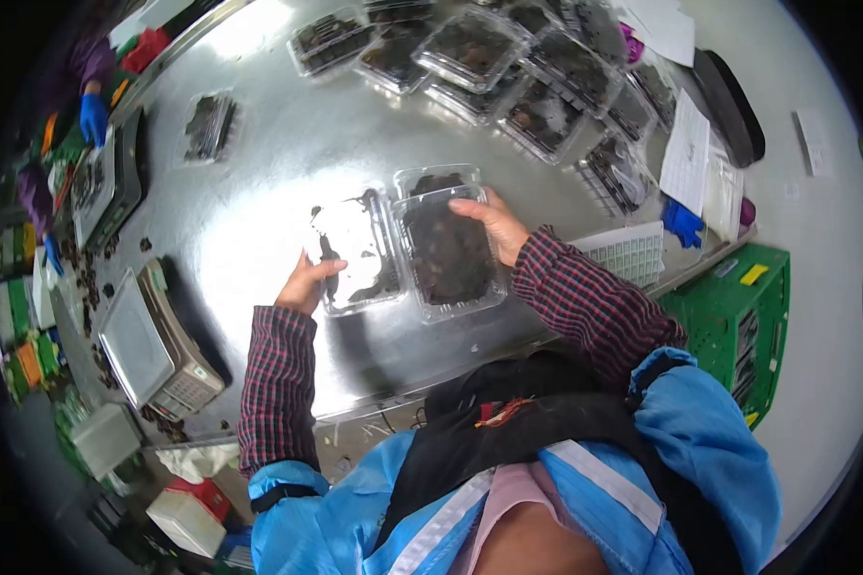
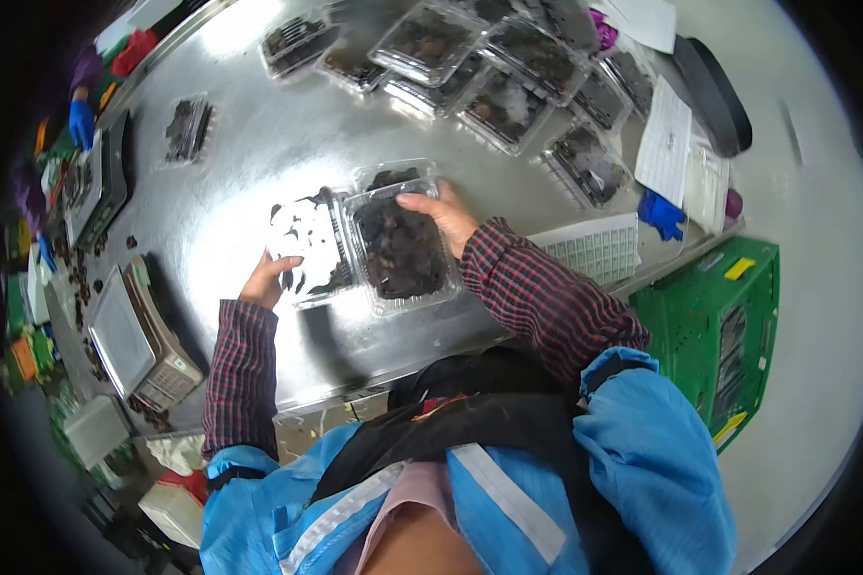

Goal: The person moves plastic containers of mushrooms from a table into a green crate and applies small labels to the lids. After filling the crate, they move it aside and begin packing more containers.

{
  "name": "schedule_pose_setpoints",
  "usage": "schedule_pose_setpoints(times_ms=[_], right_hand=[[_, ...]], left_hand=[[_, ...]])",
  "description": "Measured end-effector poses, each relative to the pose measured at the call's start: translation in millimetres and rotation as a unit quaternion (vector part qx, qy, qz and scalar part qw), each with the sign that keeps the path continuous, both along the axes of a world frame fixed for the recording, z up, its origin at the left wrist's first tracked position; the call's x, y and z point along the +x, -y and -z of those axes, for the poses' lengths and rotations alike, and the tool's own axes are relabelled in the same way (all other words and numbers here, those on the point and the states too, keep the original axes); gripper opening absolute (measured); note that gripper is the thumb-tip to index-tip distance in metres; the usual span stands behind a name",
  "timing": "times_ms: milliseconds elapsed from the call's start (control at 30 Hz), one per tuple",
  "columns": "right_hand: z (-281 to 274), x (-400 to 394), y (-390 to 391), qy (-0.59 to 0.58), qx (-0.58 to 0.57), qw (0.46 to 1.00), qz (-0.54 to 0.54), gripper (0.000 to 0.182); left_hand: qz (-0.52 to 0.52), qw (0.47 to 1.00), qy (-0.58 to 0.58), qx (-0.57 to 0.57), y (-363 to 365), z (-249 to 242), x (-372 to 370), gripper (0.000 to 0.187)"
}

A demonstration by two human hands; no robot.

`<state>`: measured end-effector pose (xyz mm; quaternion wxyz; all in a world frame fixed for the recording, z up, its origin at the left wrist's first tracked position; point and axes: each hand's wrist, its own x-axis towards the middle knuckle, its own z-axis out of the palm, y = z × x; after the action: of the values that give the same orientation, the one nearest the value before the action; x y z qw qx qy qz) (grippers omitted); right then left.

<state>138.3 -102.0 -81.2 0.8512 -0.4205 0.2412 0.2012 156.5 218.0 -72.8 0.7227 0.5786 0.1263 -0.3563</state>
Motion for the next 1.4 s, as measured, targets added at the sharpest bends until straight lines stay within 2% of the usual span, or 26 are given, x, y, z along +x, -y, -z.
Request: schedule_pose_setpoints(times_ms=[100, 167, 200, 233, 267, 300, 333, 400, 467, 500, 533, 567, 667, 800, 833, 867, 900, 967, 1000, 1033, 1133, 1200, 1233, 1267, 1333, 1400], right_hand=[[-0.2, -3.2, 1.6, 0.031, 0.062, 0.997, -0.039, 0.083], [2.1, -13.6, 5.0, 0.045, 0.035, 0.998, 0.001, 0.097], [-15.4, -18.5, 11.8, 0.057, 0.006, 0.998, 0.004, 0.100], [-21.1, -25.9, 16.4, 0.023, -0.062, 0.997, 0.029, 0.105], [-33.9, -28.4, 25.7, 0.016, -0.018, 0.999, 0.035, 0.108], [-51.1, -36.3, 37.5, 0.017, -0.057, 0.998, 0.026, 0.109], [-55.6, -46.9, 52.5, 0.039, -0.020, 0.998, 0.037, 0.106], [-83.8, -72.6, 88.5, 0.084, 0.053, 0.994, 0.050, 0.103], [-117.7, -106.2, 124.5, 0.069, -0.052, 0.988, 0.126, 0.085], [-124.7, -124.6, 151.5, 0.146, -0.031, 0.984, 0.101, 0.063], [-132.9, -142.4, 174.1, 0.156, 0.026, 0.974, 0.163, 0.047], [-155.5, -168.1, 199.7, 0.141, 0.121, 0.969, 0.160, 0.039], [-177.8, -251.9, 285.4, 0.184, 0.027, 0.955, 0.232, 0.030], [-218.1, -388.6, 385.8, 0.145, -0.084, 0.916, 0.365, 0.033], [-216.8, -423.3, 411.3, 0.182, -0.107, 0.914, 0.345, 0.035], [-209.5, -453.9, 431.1, 0.073, -0.114, 0.882, 0.451, 0.036], [-203.3, -484.8, 450.5, 0.025, -0.199, 0.868, 0.455, 0.035], [-183.6, -534.6, 481.0, -0.028, -0.155, 0.863, 0.480, 0.036], [-176.6, -554.8, 493.4, -0.074, -0.116, 0.853, 0.504, 0.036], [-173.2, -570.6, 503.1, -0.082, -0.050, 0.881, 0.463, 0.038], [-125.7, -591.4, 514.8, -0.185, -0.097, 0.850, 0.484, 0.039], [-76.5, -615.3, 532.2, -0.150, -0.083, 0.868, 0.465, 0.039], [-64.7, -621.1, 537.0, -0.114, -0.012, 0.883, 0.455, 0.038], [-63.4, -618.7, 540.0, -0.076, 0.058, 0.891, 0.443, 0.038], [-69.6, -624.1, 536.1, -0.068, 0.045, 0.891, 0.447, 0.037], [-72.0, -631.8, 538.6, -0.080, 0.004, 0.900, 0.429, 0.038]], left_hand=[[-0.061, 0.994, -0.021, -0.089, 0.2, 7.3, -22.5, 0.080], [-0.014, 0.983, -0.083, -0.160, -33.7, 60.4, -36.2, 0.044], [-0.026, 0.990, -0.042, -0.131, -4.3, 16.0, -43.6, 0.035], [0.068, 0.984, -0.049, -0.155, -18.7, 18.1, -42.7, 0.032], [0.044, 0.988, -0.049, -0.138, -3.9, -1.3, -41.2, 0.031], [0.040, 0.985, -0.054, -0.160, 6.3, -15.7, -42.7, 0.036], [-0.059, 0.993, 0.007, -0.103, 29.8, -29.5, -51.4, 0.049], [0.031, 0.983, -0.017, -0.182, 50.4, -44.0, -42.9, 0.042], [0.096, 0.973, -0.018, -0.209, 101.4, -77.4, -44.1, 0.040], [0.097, 0.975, -0.009, -0.199, 131.9, -88.1, -49.7, 0.047], [0.097, 0.977, 0.000, -0.187, 162.2, -101.5, -53.6, 0.054], [0.125, 0.975, -0.007, -0.184, 200.5, -121.6, -60.7, 0.047], [0.240, 0.956, 0.017, -0.168, 312.8, -153.6, -82.8, 0.023], [0.485, 0.853, 0.020, -0.190, 494.5, -187.6, -145.9, 0.046], [0.471, 0.864, -0.007, -0.179, 535.4, -187.3, -169.0, 0.049], [0.457, 0.872, -0.019, -0.172, 576.7, -182.5, -191.2, 0.055], [0.476, 0.868, -0.059, -0.130, 617.0, -181.7, -212.0, 0.061], [0.585, 0.788, -0.069, -0.178, 681.6, -201.3, -259.8, 0.055], [0.596, 0.783, -0.084, -0.159, 710.2, -184.3, -276.7, 0.042], [0.614, 0.776, -0.081, -0.118, 734.9, -171.0, -289.6, 0.033], [0.688, 0.719, -0.080, -0.061, 795.3, -108.3, -301.4, 0.027], [0.690, 0.723, -0.047, -0.001, 806.1, -80.5, -310.8, 0.034], [0.654, 0.754, -0.054, -0.018, 805.0, -76.0, -317.3, 0.039], [0.617, 0.784, -0.059, -0.035, 805.2, -71.6, -320.2, 0.046], [0.609, 0.791, -0.053, -0.020, 804.2, -66.5, -318.6, 0.059], [0.574, 0.794, 0.171, 0.108, 798.9, -70.1, -320.4, 0.062]])
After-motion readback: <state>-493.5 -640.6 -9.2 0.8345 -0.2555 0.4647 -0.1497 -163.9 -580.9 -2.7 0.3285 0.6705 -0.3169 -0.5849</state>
